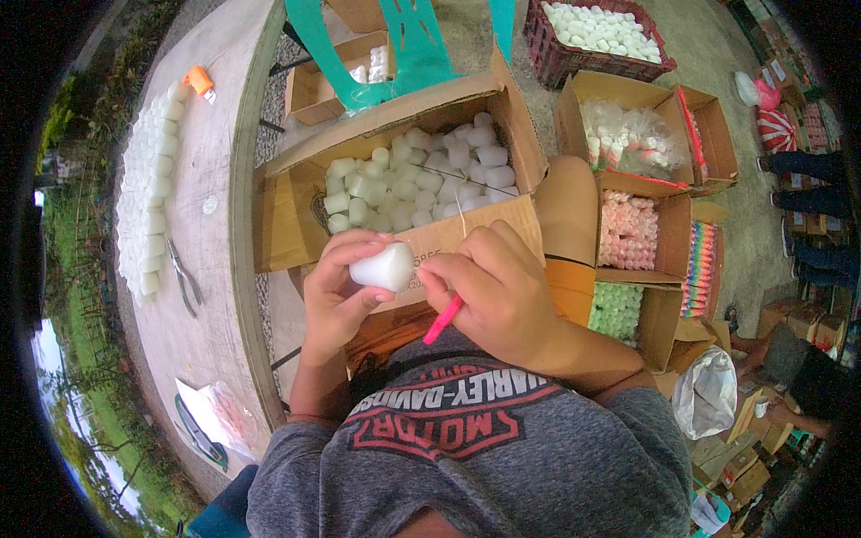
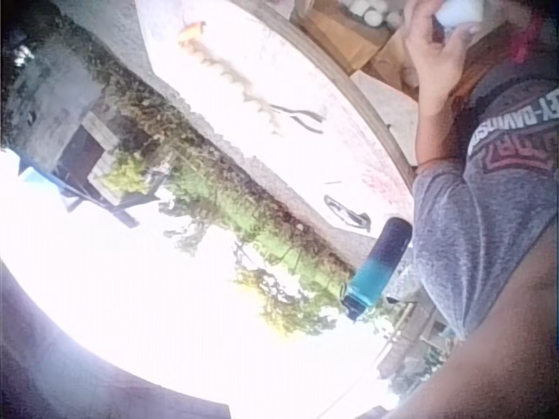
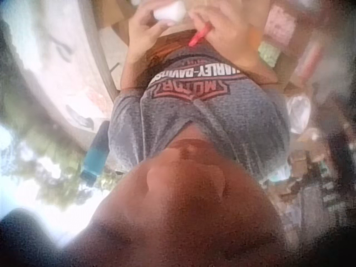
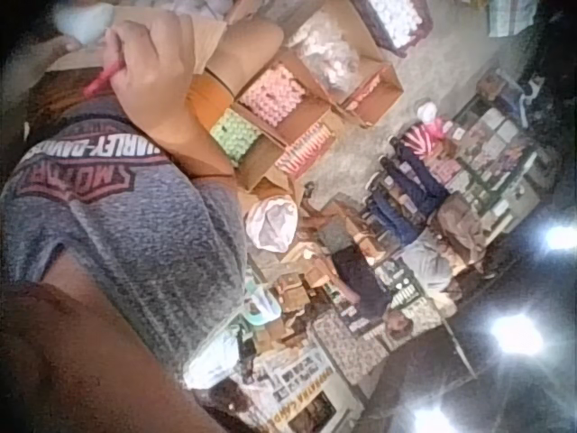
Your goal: The person repeatedly picks up white cylindrical objects from a cardboard box, inserts a wick into each one, and uses pink scissors to trim the wick. The person handles the objects one at a time and places the finished items back into the box.
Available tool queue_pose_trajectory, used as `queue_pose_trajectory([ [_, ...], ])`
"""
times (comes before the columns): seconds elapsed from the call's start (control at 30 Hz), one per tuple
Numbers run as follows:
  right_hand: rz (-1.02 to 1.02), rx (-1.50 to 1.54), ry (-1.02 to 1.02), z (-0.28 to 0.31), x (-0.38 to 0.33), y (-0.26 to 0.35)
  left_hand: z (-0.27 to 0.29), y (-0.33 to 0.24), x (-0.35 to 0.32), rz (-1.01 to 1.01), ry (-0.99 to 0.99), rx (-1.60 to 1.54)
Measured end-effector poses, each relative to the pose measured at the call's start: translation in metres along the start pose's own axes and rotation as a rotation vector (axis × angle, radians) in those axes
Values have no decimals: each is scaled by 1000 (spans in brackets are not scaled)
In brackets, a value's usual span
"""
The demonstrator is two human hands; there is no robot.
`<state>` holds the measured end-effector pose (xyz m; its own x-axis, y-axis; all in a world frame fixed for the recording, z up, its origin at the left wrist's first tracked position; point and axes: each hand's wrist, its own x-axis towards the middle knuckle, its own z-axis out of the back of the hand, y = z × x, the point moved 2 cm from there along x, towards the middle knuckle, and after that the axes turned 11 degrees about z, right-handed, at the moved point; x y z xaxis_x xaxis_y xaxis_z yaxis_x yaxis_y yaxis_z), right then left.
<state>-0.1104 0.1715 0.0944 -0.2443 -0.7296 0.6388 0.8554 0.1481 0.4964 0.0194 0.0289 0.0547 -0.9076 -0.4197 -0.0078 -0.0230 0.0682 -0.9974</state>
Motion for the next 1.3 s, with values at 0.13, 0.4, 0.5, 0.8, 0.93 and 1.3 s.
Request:
queue_pose_trajectory([
  [0.13, 7, 31, 19, -1, -1, -1, -1, -3, 0, -16, 13, 62],
  [0.4, -96, 130, -48, 1, -1, -6, -1, -3, -1, 52, -68, -178],
  [0.5, -56, 145, -41, 6, -4, -9, 3, -3, 0, 36, -49, -154],
  [0.8, -30, 181, -16, 0, -4, -7, -3, -2, 0, 14, 47, -109],
  [0.93, -191, 251, -81, -1, 1, -4, -2, -2, -1, 52, -42, -232],
  [1.3, -41, 199, -44, 0, -5, -9, 0, -1, 0, 47, -22, -203],
])
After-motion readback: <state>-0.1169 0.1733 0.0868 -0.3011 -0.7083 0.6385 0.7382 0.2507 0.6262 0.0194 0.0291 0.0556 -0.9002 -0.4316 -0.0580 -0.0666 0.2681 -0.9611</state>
